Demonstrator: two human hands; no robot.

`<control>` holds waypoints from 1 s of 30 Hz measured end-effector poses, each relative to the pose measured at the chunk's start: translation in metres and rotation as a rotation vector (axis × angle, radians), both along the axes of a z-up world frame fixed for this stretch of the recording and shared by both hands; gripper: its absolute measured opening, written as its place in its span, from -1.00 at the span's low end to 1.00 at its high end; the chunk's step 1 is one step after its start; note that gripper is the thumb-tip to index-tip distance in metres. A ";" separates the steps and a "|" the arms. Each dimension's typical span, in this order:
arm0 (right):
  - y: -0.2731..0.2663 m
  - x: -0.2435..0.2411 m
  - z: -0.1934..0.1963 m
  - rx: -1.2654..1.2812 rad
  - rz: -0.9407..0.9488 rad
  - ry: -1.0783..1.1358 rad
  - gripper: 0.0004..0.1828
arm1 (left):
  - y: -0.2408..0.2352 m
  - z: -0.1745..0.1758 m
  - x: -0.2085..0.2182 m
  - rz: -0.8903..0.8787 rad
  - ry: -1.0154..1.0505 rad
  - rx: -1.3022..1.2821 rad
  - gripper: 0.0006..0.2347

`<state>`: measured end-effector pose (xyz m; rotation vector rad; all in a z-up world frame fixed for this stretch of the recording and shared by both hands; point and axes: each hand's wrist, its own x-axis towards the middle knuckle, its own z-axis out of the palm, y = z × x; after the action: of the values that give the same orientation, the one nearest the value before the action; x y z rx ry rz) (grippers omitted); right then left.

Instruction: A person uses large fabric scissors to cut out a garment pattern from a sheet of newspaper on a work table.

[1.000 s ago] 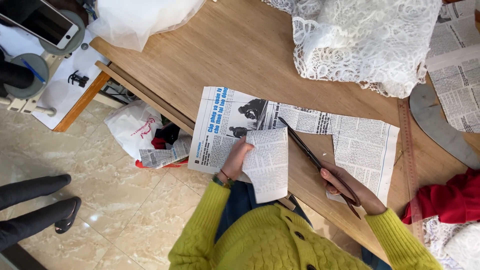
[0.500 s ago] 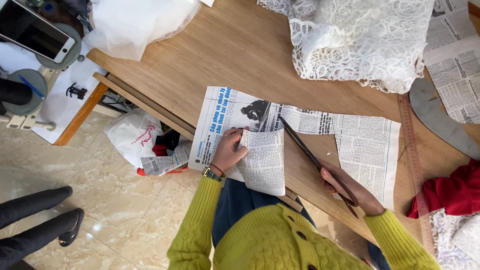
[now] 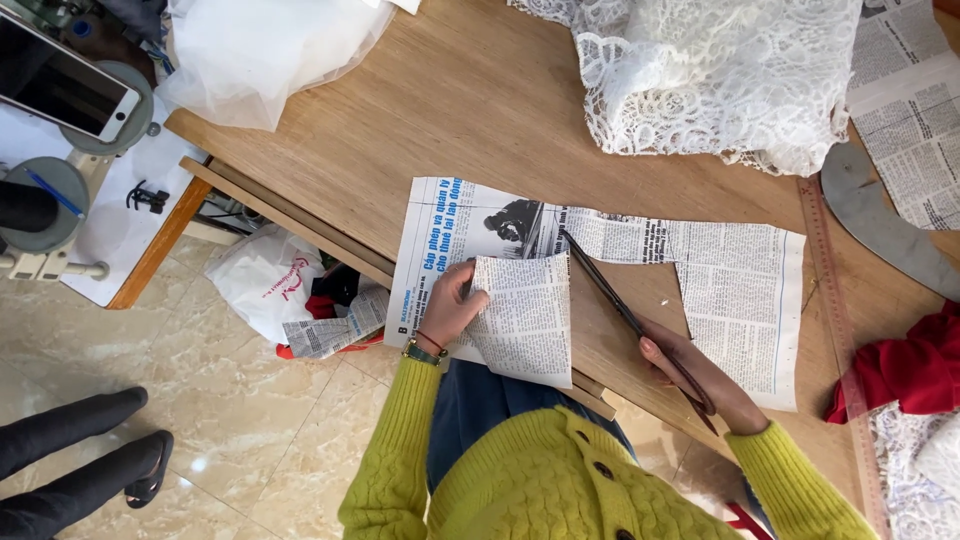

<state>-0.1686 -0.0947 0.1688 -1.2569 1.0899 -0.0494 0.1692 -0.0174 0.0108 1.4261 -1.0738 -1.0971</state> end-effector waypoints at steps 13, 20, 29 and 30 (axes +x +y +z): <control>0.000 -0.032 -0.072 0.034 -0.076 0.010 -0.29 | 0.003 0.009 0.007 0.017 0.195 0.014 -0.68; 0.010 -0.015 -0.062 0.040 -0.075 -0.003 -0.33 | 0.002 0.008 0.010 0.015 0.263 -0.008 -0.71; 0.019 0.001 -0.062 -0.005 -0.081 -0.032 -0.38 | 0.002 -0.002 0.013 0.009 0.301 -0.018 -0.69; 0.020 0.001 -0.067 0.000 -0.104 -0.050 -0.38 | 0.003 0.000 0.013 0.007 0.298 -0.024 -0.70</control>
<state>-0.1681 -0.0748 0.1021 -1.1924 1.1116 -0.1587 0.1823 -0.0148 0.0111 1.2009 -0.8651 -1.2422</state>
